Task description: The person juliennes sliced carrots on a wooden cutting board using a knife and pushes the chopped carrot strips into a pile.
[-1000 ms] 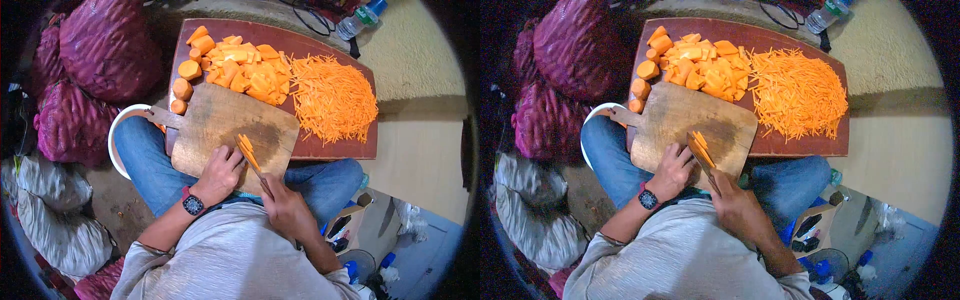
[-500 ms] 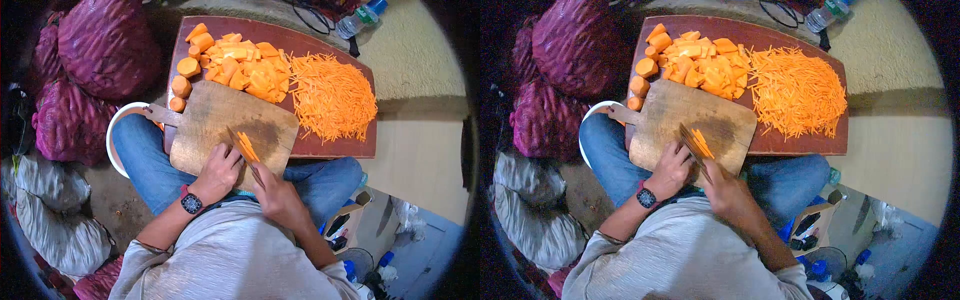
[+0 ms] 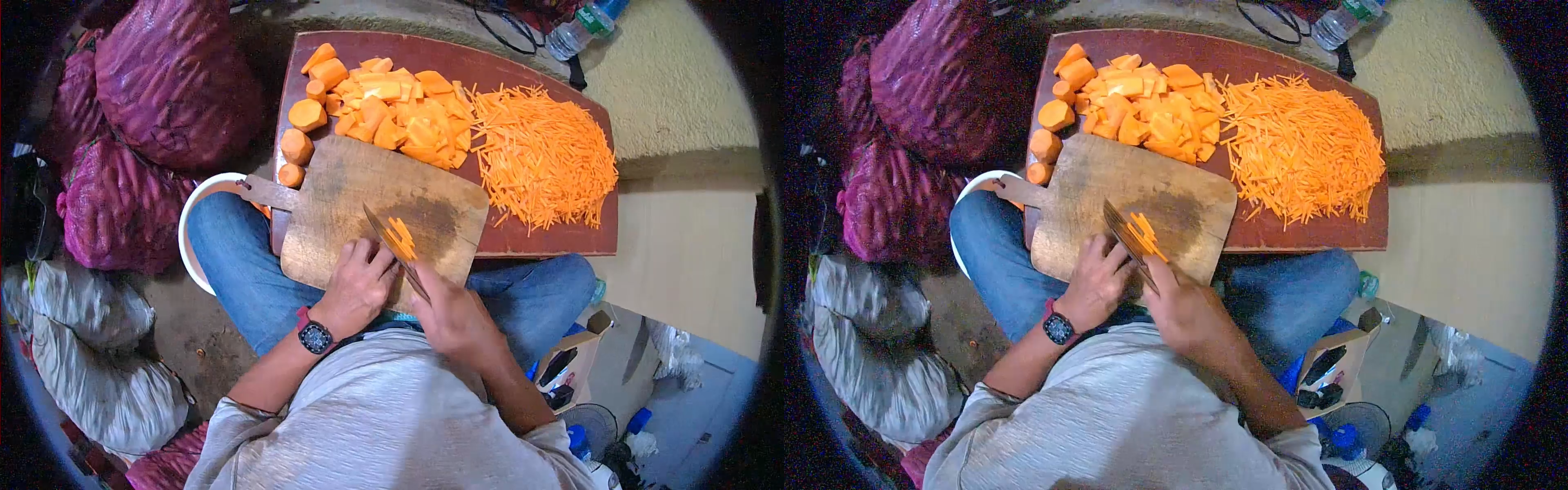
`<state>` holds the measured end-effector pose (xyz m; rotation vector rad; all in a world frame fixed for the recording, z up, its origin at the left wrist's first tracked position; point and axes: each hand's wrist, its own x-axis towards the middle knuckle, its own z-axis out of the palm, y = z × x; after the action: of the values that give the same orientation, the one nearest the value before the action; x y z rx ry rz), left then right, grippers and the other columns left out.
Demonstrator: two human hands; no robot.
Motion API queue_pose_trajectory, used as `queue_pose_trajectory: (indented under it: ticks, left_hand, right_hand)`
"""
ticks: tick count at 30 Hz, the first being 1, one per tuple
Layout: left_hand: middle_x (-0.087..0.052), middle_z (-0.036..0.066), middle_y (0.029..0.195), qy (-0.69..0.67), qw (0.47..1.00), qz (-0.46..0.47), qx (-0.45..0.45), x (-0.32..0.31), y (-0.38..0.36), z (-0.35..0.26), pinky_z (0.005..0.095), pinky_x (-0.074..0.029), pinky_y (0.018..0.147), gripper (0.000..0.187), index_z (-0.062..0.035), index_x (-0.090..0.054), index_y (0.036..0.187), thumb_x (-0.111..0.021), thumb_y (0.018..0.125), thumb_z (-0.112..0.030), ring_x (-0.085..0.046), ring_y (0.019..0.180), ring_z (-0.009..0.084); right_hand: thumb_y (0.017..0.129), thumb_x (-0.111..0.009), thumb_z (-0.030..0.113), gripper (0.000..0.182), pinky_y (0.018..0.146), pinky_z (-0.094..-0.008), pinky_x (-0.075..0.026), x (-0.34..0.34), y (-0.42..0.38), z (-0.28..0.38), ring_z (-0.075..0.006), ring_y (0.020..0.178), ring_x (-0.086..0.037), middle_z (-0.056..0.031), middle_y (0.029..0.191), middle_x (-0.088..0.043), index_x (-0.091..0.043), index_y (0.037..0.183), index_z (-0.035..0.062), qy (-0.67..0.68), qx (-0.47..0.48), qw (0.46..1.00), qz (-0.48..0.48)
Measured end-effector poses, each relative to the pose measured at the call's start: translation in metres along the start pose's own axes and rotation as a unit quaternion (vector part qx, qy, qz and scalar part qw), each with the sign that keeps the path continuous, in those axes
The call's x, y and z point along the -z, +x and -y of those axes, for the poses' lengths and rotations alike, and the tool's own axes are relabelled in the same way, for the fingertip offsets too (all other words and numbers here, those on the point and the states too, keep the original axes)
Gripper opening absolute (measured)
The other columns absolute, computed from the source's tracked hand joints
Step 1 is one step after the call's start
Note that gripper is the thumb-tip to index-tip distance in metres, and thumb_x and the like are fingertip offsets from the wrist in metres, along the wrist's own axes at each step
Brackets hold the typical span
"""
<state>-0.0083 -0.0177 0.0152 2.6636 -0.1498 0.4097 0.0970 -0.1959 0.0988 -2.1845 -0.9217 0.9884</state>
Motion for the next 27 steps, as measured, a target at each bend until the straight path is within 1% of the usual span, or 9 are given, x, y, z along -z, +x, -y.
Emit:
queue_pose_trajectory:
  ticks: [4,11,13,14,17,19,23,25,27]
  left_hand:
    - [-0.064,0.012,0.116,0.009,1.0,0.014,0.023,0.004,-0.002,-0.004,0.0442,-0.047,0.092,0.03,0.0011,-0.078,0.112,-0.065,0.09,-0.014,-0.057,0.104,0.0324]
    - [-0.064,0.013,0.122,0.013,0.999,0.024,0.024,0.004,-0.003,-0.003,0.047,-0.047,0.091,0.031,0.0007,-0.078,0.111,-0.066,0.086,-0.012,-0.056,0.106,0.0342]
    - [-0.064,0.014,0.125,-0.004,0.999,0.018,0.033,0.001,-0.006,-0.002,0.0495,-0.048,0.091,0.031,0.0004,-0.079,0.108,-0.067,0.082,-0.011,-0.056,0.106,0.0366]
    - [-0.064,0.014,0.124,-0.003,0.999,0.023,0.03,0.001,-0.006,-0.002,0.0492,-0.048,0.092,0.032,0.0002,-0.078,0.109,-0.066,0.081,-0.011,-0.056,0.107,0.0367]
    - [-0.064,0.014,0.122,-0.008,0.999,0.029,0.026,0.004,-0.004,-0.002,0.0473,-0.048,0.095,0.032,0.0015,-0.078,0.11,-0.067,0.084,-0.012,-0.057,0.108,0.0351]
    - [-0.064,0.014,0.12,-0.008,0.999,0.028,0.025,0.003,-0.003,-0.002,0.0457,-0.048,0.096,0.031,0.003,-0.078,0.111,-0.067,0.086,-0.013,-0.057,0.107,0.0335]
    - [-0.064,0.015,0.118,-0.015,1.0,0.01,0.019,0.002,-0.006,0.001,0.0469,-0.049,0.1,0.031,0.0041,-0.077,0.111,-0.068,0.086,-0.012,-0.058,0.111,0.0347]
    - [-0.064,0.015,0.117,-0.023,0.999,0.009,0.023,0.005,-0.007,-0.002,0.0474,-0.049,0.1,0.031,0.0042,-0.077,0.111,-0.068,0.087,-0.013,-0.058,0.111,0.0351]
    - [-0.064,0.015,0.118,-0.026,0.999,0.011,0.027,0.004,-0.008,-0.002,0.0478,-0.05,0.1,0.03,0.0044,-0.077,0.111,-0.068,0.087,-0.012,-0.058,0.111,0.0355]
  right_hand:
    - [0.103,-0.058,0.013,0.043,0.09,-0.0573,-0.056,0.001,-0.032,-0.004,-0.0541,0.112,-0.066,-0.0333,0.12,-0.068,-0.049,0.144,0.0009,-0.042,0.045,0.998,-0.005]
    - [0.103,-0.06,0.014,0.038,0.086,-0.0551,-0.059,0.002,0.002,0.001,-0.0508,0.109,-0.069,-0.0304,0.115,-0.07,-0.054,0.138,0.0003,0.007,-0.012,1.0,0.017]
    - [0.103,-0.06,0.015,0.037,0.088,-0.0578,-0.057,0.0,-0.022,-0.008,-0.0528,0.111,-0.067,-0.0323,0.11,-0.07,-0.054,0.137,0.0007,-0.097,0.105,0.99,-0.006]
    - [0.103,-0.06,0.015,0.037,0.088,-0.0578,-0.057,-0.002,-0.022,-0.01,-0.0528,0.111,-0.067,-0.0323,0.11,-0.07,-0.054,0.137,0.0007,-0.098,0.105,0.99,-0.001]
    - [0.103,-0.06,0.013,0.034,0.085,-0.054,-0.059,-0.008,-0.015,-0.011,-0.0514,0.107,-0.069,-0.0315,0.119,-0.067,-0.055,0.132,-0.0042,-0.105,0.113,0.988,-0.014]
    - [0.103,-0.058,0.009,0.03,0.081,-0.046,-0.062,-0.005,0.01,0.006,-0.0446,0.102,-0.073,-0.0261,0.13,-0.061,-0.057,0.127,-0.0087,-0.045,0.03,0.999,-0.003]
    - [0.104,-0.057,0.008,0.03,0.082,-0.0463,-0.062,0.005,-0.002,0.01,-0.0443,0.102,-0.073,-0.0261,0.131,-0.061,-0.057,0.129,-0.0084,-0.059,0.012,0.998,0.026]
    - [0.105,-0.058,0.013,0.036,0.089,-0.0557,-0.057,0.002,-0.029,-0.005,-0.0513,0.107,-0.069,-0.0313,0.119,-0.068,-0.053,0.137,-0.0035,-0.176,0.097,0.979,0.025]
    - [0.104,-0.059,0.013,0.038,0.088,-0.0566,-0.057,-0.01,-0.021,-0.017,-0.0523,0.107,-0.068,-0.0322,0.116,-0.069,-0.053,0.138,-0.002,-0.125,0.128,0.984,-0.008]
